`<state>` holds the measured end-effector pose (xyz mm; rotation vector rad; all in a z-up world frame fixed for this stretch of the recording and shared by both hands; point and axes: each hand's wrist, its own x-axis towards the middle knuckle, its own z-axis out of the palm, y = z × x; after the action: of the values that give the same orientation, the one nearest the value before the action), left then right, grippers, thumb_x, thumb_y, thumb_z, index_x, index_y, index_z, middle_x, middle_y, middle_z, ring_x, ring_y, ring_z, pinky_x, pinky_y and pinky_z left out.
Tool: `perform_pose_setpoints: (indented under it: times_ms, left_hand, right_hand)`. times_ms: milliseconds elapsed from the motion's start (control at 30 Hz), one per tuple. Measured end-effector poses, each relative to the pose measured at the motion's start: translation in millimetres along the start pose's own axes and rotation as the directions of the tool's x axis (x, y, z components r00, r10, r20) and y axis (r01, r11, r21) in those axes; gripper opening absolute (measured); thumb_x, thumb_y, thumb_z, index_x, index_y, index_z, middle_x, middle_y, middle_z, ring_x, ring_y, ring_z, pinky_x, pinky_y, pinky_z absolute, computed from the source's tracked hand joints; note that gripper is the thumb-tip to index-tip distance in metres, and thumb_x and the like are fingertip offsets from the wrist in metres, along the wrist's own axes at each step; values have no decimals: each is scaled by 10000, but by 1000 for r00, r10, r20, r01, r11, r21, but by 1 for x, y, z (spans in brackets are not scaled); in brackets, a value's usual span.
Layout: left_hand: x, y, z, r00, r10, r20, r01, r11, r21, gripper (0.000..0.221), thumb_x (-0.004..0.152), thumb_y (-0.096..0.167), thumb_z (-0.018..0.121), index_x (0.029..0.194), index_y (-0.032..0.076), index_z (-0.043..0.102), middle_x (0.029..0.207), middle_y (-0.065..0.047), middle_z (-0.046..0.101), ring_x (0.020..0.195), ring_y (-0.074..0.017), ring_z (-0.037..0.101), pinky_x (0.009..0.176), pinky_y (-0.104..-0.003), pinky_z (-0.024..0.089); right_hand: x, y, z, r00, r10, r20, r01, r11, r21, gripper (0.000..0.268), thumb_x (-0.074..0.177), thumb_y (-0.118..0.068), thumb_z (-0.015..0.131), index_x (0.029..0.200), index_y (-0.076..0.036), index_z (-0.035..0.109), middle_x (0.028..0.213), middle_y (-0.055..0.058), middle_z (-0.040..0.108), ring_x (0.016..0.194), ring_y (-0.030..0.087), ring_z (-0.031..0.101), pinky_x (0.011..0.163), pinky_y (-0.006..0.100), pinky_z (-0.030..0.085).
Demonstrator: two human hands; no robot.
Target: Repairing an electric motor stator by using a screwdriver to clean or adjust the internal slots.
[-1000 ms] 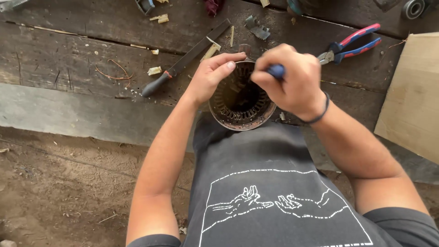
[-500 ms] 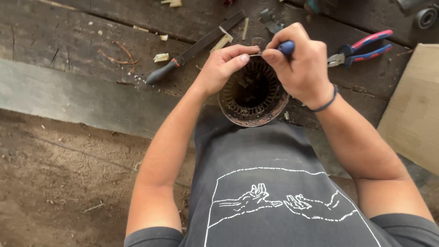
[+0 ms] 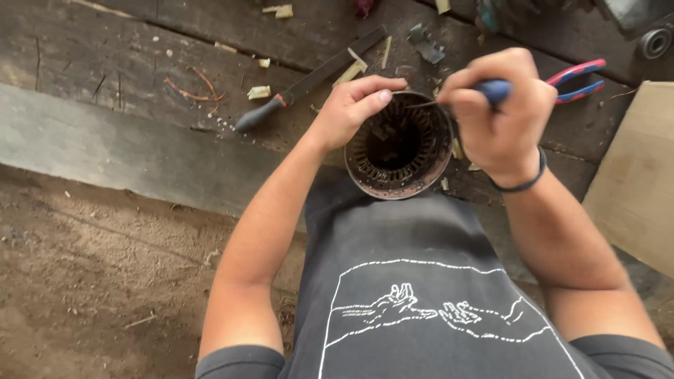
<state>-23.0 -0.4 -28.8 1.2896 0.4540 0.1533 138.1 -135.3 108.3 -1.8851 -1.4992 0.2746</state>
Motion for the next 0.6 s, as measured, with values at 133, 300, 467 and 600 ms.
perform_pose_setpoints:
  times_ms: [133, 300, 467, 600]
  left_hand:
    - [-3, 9, 4, 1000, 14, 1, -14, 1000, -2, 307, 1019, 271, 578, 1252, 133, 723, 1308, -54, 725, 1254, -145, 642, 1117, -306, 450]
    - [-1, 34, 2, 952, 279, 125, -306, 866, 395, 290, 1043, 69, 563, 1295, 134, 692, 1311, -88, 717, 1273, -244, 652, 1122, -361, 477]
    - [10, 30, 12, 930, 317, 187, -368, 799, 476, 136, 1011, 153, 699, 1131, 172, 760, 1263, -48, 733, 1168, -245, 701, 965, -360, 540]
    - [9, 31, 14, 918, 357, 170, -395, 808, 437, 115, 1026, 160, 690, 1099, 102, 757, 1218, -52, 749, 1141, -235, 716, 960, -344, 549]
  right_hand:
    - [-2, -9, -8, 993, 32, -115, -8, 979, 205, 393, 1124, -358, 528, 1000, 12, 578, 863, 157, 681, 757, 270, 688, 746, 366, 526]
    - [-2, 3, -7, 999, -3, -32, 9, 984, 176, 399, 1099, -372, 535, 1014, 10, 617, 926, 122, 696, 755, 242, 699, 713, 347, 522]
    - [3, 13, -5, 996, -57, 66, 43, 979, 197, 397, 1093, -387, 549, 1028, -6, 641, 954, 104, 685, 755, 239, 673, 711, 356, 512]
    - [11, 15, -4, 986, -104, 130, 79, 980, 185, 395, 1103, -388, 536, 1048, -8, 625, 953, 113, 644, 738, 258, 642, 681, 377, 488]
